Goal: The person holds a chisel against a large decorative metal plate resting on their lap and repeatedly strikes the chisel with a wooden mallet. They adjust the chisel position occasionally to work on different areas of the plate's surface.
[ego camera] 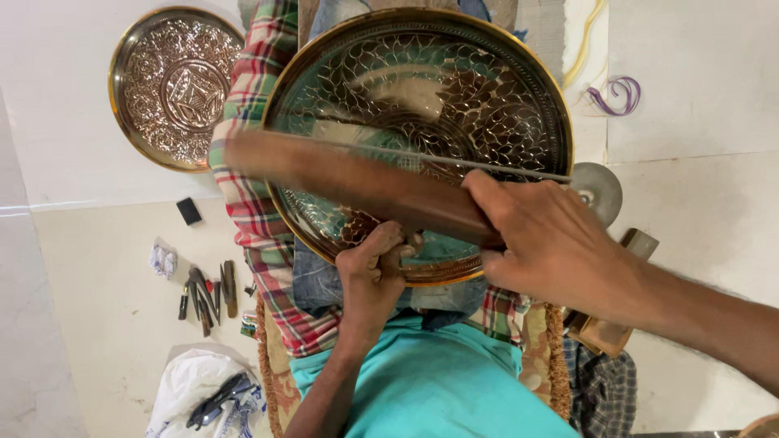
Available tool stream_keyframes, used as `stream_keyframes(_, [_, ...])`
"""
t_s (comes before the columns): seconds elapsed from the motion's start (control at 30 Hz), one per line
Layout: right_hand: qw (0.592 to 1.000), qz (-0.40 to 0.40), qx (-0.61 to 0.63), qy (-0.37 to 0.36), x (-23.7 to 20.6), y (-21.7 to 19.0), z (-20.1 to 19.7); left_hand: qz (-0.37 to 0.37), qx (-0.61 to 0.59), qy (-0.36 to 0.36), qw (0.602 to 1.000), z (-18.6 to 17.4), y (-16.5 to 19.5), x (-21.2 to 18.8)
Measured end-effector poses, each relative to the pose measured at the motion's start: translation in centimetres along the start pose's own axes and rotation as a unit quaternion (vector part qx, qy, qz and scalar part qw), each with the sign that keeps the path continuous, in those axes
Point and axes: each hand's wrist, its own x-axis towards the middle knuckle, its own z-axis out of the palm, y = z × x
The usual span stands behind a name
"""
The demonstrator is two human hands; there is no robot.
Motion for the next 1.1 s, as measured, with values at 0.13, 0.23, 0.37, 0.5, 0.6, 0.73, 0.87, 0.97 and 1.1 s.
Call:
stream_keyframes(0.13, [0.998, -0.054, -0.033, 0.025, 0.1, 0.0, 0.0, -0.006, 0.01, -0.02, 1.0, 0.0, 0.1, 0.0])
stream_keyframes(0.23, [1.0, 0.015, 0.0, -0.009, 0.4, -0.1, -0.2, -0.003, -0.002, -0.024, 1.0, -0.2, 0.2, 0.1])
stream_keyframes(0.37, [1.0, -0.005, -0.008, 0.013, 0.5, -0.2, -0.4, 0.004, 0.014, -0.031, 0.999, -0.4, 0.3, 0.1])
stream_keyframes(0.5, [0.997, 0.025, -0.064, -0.043, 0.4, 0.0, -0.1, 0.002, 0.007, -0.034, 0.999, -0.3, 0.4, 0.2])
stream_keyframes(0.6, [0.997, -0.051, -0.029, 0.059, 0.4, 0.3, 0.2, 0.008, 0.021, -0.023, 0.999, -0.3, 0.6, 0.2])
stream_keyframes(0.73, [1.0, 0.007, 0.02, 0.014, 0.4, 0.3, 0.3, -0.023, 0.018, -0.038, 0.999, -0.5, 0.9, 0.3])
stream_keyframes(0.87, [0.994, 0.101, 0.042, 0.011, 0.2, 0.0, 0.2, -0.007, 0.02, -0.053, 0.998, -0.7, 0.8, 0.4])
stream_keyframes(0.97, [0.999, 0.024, -0.026, 0.012, 0.2, -0.1, 0.1, 0.001, 0.01, -0.045, 0.999, -0.8, 0.6, 0.4])
stream_keyframes(1.1, [0.993, 0.068, 0.079, 0.046, 0.3, 0.0, -0.1, -0.009, 0.013, -0.059, 0.998, -1.0, 0.6, 0.5])
